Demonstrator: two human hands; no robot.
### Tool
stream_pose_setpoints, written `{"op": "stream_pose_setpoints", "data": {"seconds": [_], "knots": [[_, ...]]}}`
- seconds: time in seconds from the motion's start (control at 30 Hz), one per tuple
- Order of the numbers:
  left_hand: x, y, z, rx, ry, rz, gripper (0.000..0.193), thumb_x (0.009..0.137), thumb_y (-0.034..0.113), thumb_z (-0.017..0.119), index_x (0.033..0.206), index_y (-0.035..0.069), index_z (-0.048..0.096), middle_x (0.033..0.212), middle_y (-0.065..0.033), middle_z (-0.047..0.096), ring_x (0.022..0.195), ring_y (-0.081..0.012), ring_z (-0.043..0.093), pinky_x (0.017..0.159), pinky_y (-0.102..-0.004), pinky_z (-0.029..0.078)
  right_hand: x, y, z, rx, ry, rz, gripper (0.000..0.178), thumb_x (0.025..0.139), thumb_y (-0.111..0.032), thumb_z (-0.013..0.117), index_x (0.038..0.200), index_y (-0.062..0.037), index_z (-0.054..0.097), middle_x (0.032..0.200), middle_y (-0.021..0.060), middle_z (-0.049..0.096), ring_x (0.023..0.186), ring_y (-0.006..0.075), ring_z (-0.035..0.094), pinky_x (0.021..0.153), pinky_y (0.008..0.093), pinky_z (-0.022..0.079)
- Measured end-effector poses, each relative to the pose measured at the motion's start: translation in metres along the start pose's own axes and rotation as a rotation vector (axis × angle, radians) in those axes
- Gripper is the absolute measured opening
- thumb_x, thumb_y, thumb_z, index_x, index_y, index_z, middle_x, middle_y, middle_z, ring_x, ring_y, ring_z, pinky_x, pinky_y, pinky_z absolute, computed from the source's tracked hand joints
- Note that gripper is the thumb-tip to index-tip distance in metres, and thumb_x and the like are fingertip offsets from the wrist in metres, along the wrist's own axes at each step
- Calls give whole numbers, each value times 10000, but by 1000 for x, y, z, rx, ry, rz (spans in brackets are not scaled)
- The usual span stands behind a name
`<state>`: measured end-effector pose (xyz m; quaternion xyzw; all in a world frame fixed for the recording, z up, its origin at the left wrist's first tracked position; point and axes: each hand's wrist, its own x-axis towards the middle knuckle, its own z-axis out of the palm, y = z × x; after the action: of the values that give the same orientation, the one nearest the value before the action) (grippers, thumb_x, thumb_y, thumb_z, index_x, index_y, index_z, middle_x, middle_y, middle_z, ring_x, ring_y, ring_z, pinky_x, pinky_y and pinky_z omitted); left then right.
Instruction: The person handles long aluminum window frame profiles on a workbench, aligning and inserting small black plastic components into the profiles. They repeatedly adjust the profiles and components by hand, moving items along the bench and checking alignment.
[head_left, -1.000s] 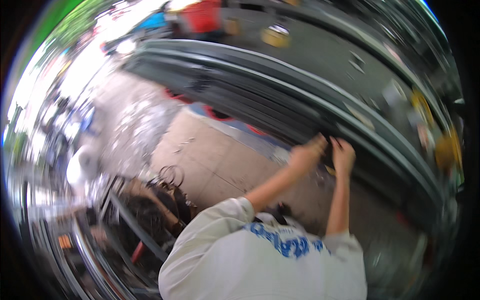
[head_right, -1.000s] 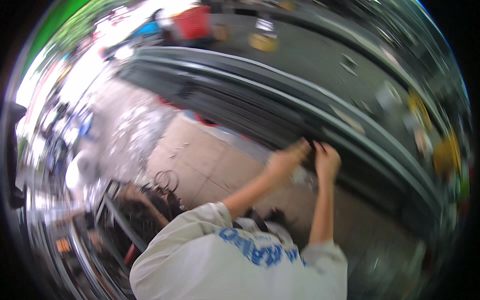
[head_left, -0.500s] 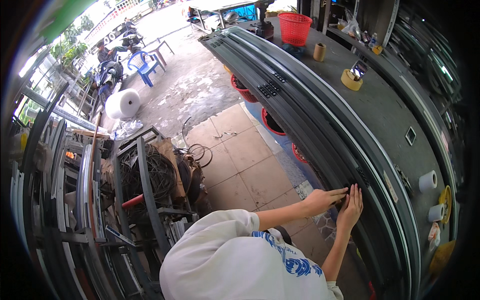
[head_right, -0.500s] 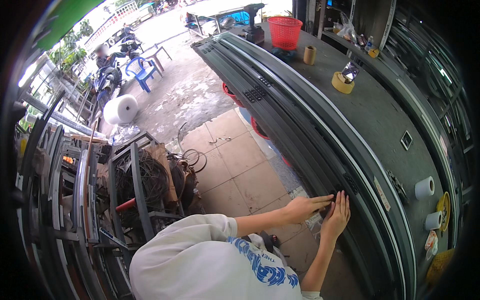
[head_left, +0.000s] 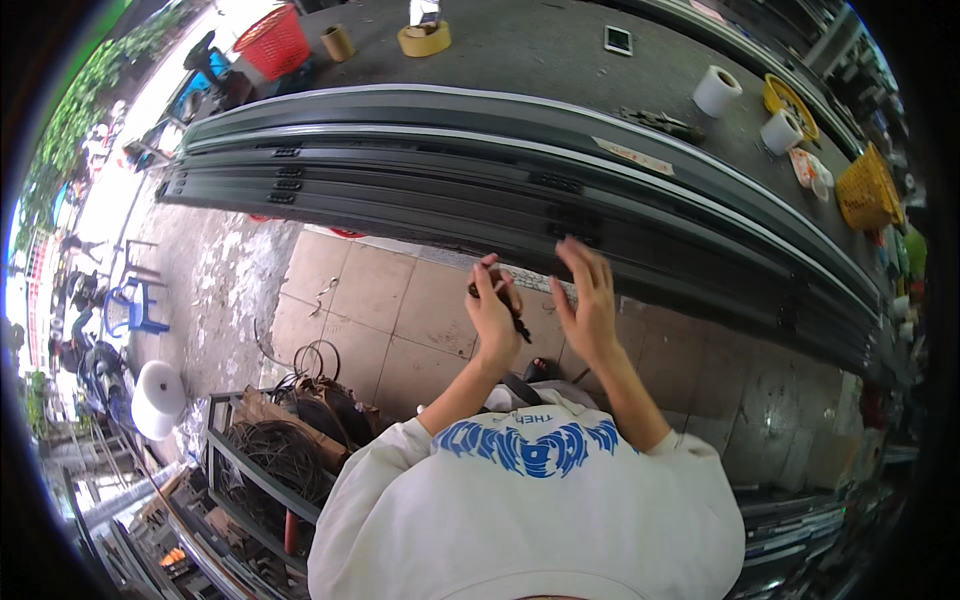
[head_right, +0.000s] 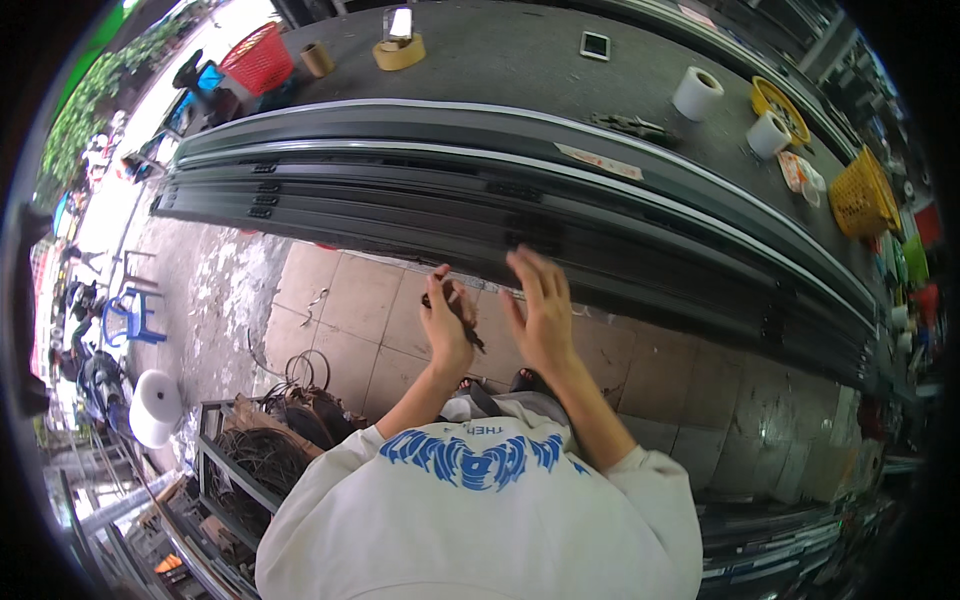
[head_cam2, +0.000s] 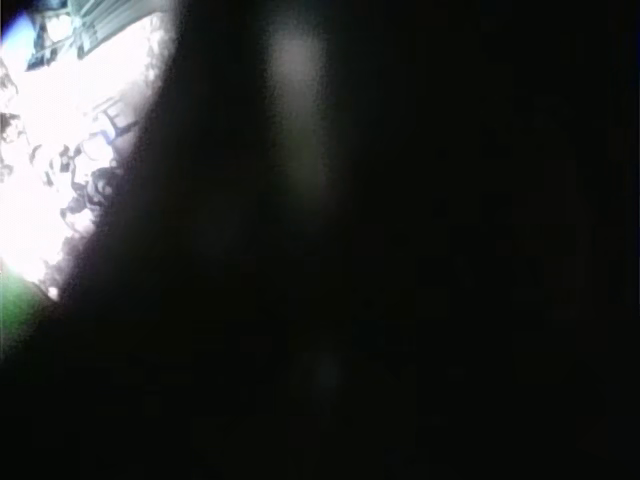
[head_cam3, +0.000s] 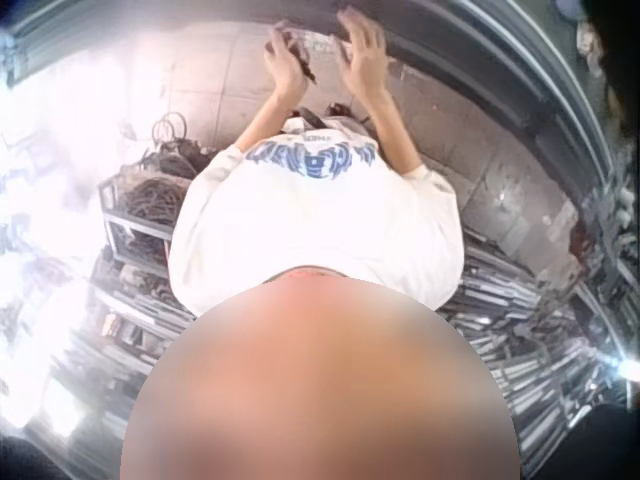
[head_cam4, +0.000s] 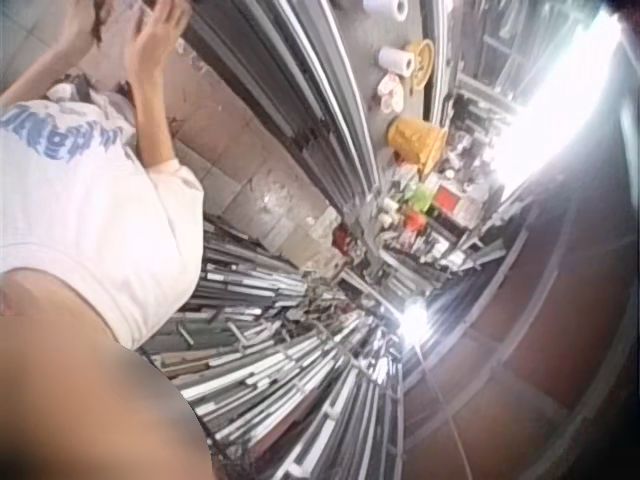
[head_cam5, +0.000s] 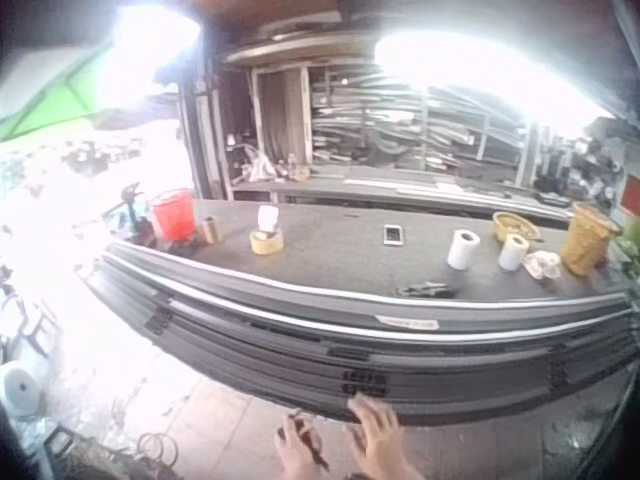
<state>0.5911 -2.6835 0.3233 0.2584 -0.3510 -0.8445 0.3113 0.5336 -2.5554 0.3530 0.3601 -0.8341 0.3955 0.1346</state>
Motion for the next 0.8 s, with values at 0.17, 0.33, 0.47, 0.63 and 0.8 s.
{"op": "stream_pose_setpoints", "data": {"seconds": [0.17, 0.33, 0.47, 0.63, 0.8], "knots": [[-11, -18, 7, -95, 167, -37, 330, 1089, 354, 429, 983, 64, 547, 665, -11, 492, 561, -108, 467, 526, -268, 401, -40, -44, 16, 330, -128, 142, 448, 903, 4, 615, 1349, 8, 571, 1237, 215, 627, 1128, 386, 596, 967, 425, 473], [-13, -23, -5, -87, 165, 53, 318, 1095, 336, 425, 1034, 54, 558, 704, -12, 509, 636, -107, 501, 595, -253, 417, -36, -30, 15, 324, -275, 248, 240, 896, 17, 634, 1126, 33, 703, 989, 214, 703, 867, 361, 692, 776, 398, 537], [-1, -11, -17, -131, 178, 168, 309, 1100, 336, 411, 1060, 56, 536, 739, -20, 526, 705, -126, 529, 660, -266, 438, -10, -9, 4, 190, -5, 39, 201, 896, 46, 633, 1087, 31, 696, 983, 191, 694, 848, 351, 675, 747, 411, 534], [-2, -1, -32, -121, 189, 187, 308, 1101, 343, 404, 1061, 64, 529, 735, -7, 503, 700, -125, 512, 654, -271, 431, 12, 36, 2, -113, 176, -173, 196, 924, 29, 631, 1111, 26, 691, 1051, 159, 686, 977, 332, 626, 878, 455, 496], [-6, -4, -37, -95, 180, 175, 314, 1099, 352, 407, 1049, 67, 527, 723, -5, 489, 672, -116, 487, 619, -258, 409, -3, 60, 15, -85, 157, -251, 216, 916, 47, 642, 1120, 40, 712, 1075, 160, 698, 979, 323, 629, 876, 436, 514]]}}
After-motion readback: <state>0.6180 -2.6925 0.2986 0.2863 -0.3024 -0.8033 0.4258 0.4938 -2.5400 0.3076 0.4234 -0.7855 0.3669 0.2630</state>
